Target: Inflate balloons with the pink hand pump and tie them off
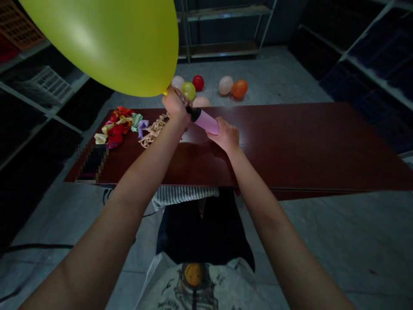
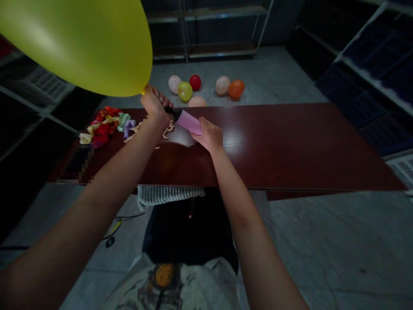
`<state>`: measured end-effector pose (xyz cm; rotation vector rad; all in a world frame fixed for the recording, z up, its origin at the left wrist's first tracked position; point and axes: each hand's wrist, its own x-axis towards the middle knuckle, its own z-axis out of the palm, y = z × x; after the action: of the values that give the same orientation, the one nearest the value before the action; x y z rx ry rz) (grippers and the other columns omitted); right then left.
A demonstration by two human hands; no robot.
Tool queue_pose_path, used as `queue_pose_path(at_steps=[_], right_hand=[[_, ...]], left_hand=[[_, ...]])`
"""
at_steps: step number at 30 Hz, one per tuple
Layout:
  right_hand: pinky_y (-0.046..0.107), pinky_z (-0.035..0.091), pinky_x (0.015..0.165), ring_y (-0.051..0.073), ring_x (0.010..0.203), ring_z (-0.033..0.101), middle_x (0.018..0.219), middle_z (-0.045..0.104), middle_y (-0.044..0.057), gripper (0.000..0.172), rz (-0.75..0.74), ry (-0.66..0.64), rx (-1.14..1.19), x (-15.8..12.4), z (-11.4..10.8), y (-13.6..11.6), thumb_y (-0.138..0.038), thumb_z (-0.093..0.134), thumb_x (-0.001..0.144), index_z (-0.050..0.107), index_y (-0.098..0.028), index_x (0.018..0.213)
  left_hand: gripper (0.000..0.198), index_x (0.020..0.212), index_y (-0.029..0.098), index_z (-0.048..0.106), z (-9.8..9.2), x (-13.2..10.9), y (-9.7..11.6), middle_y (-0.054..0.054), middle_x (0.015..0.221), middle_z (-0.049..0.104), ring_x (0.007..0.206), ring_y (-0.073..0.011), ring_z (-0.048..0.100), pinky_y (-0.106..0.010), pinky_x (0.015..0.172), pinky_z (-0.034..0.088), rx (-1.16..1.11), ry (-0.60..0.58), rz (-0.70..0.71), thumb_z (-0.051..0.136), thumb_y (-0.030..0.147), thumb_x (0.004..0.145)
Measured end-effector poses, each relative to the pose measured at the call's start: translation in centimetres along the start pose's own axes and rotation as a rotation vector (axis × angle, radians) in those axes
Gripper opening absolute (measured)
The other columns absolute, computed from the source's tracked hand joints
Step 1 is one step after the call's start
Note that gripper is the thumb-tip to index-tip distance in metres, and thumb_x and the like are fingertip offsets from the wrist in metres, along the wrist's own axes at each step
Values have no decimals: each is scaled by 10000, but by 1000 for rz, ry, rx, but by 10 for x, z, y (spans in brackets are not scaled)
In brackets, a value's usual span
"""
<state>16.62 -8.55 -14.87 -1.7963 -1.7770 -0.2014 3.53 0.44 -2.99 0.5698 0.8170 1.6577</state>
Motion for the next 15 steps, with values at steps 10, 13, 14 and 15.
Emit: queue_pose_path(at_steps=[10,13,14,15], right_hand=[[367,500,828,254,996,666,1111,708,106,439,-157,-87,-30,-3,-2,-8,-469,628,906,576,-164,1217],[370,507,822,255,991,671,1092,710,94,430,-169,-84,-21,-3,-3,-9,-476,629,901,588,-178,1208],[370,509,815,255,982,673,1079,712,92,430,-173,-83,-19,-3,-3,-10,-482,633,896,593,-179,1198],[370,511,808,255,972,676,1065,714,91,430,-175,-80,-17,-4,-4,-11,-486,640,889,600,-179,1188]], left_hand=[[476,713,233,184,-65,14,56,42,613,121,520,-136,156,-284,524,243,-62,105,-1,232,511,1096],[493,718,225,172,-77,14,83,39,648,105,528,-120,139,-265,534,227,-56,127,36,136,559,1080],[506,720,224,171,-81,14,93,38,655,100,529,-117,137,-261,536,224,-50,134,45,96,587,1064],[519,721,222,170,-84,13,102,37,657,97,527,-116,138,-260,535,223,-47,138,53,68,615,1045]])
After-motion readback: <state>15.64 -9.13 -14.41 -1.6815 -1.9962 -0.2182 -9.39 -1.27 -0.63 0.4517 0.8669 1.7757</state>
